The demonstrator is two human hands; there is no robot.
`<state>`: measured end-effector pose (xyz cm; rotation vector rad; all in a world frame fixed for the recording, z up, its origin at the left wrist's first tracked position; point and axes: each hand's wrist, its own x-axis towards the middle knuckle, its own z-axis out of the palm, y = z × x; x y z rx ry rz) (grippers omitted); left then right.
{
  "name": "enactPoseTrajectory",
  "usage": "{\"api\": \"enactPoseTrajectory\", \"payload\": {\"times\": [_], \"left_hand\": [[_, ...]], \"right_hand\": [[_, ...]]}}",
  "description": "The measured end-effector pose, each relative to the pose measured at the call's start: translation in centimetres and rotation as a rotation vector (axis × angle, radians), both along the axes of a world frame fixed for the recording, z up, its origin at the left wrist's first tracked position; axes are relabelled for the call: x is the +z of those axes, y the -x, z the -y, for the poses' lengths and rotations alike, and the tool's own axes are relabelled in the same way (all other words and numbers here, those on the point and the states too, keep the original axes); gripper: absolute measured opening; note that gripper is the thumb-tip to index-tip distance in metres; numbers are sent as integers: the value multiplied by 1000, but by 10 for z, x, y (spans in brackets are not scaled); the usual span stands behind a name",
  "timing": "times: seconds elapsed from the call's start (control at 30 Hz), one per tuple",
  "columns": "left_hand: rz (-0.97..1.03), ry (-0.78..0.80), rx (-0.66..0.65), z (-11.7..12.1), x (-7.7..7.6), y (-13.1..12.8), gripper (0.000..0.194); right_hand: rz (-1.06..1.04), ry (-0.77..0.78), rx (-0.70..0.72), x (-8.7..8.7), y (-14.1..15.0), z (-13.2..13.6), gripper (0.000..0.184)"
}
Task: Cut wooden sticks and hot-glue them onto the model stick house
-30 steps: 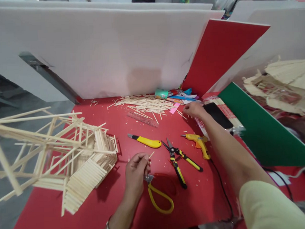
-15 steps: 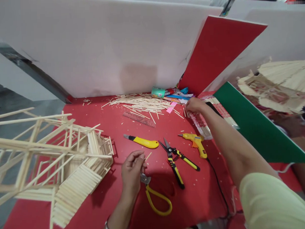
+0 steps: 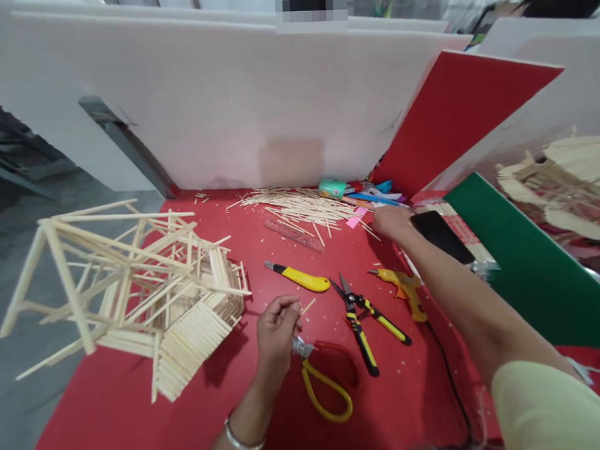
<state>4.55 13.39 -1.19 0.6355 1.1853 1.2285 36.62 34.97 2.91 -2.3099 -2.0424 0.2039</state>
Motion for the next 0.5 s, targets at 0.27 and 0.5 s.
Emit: {"api": "enactPoseTrajectory", "payload": {"times": [0.27, 0.5], "left_hand": [[3, -42, 50, -6, 1, 8, 39], [1, 9, 52, -8, 3, 10, 32]], "right_hand": [[25, 54, 404, -10, 127, -35, 23], [131, 80, 423, -27, 179, -65, 36]]}}
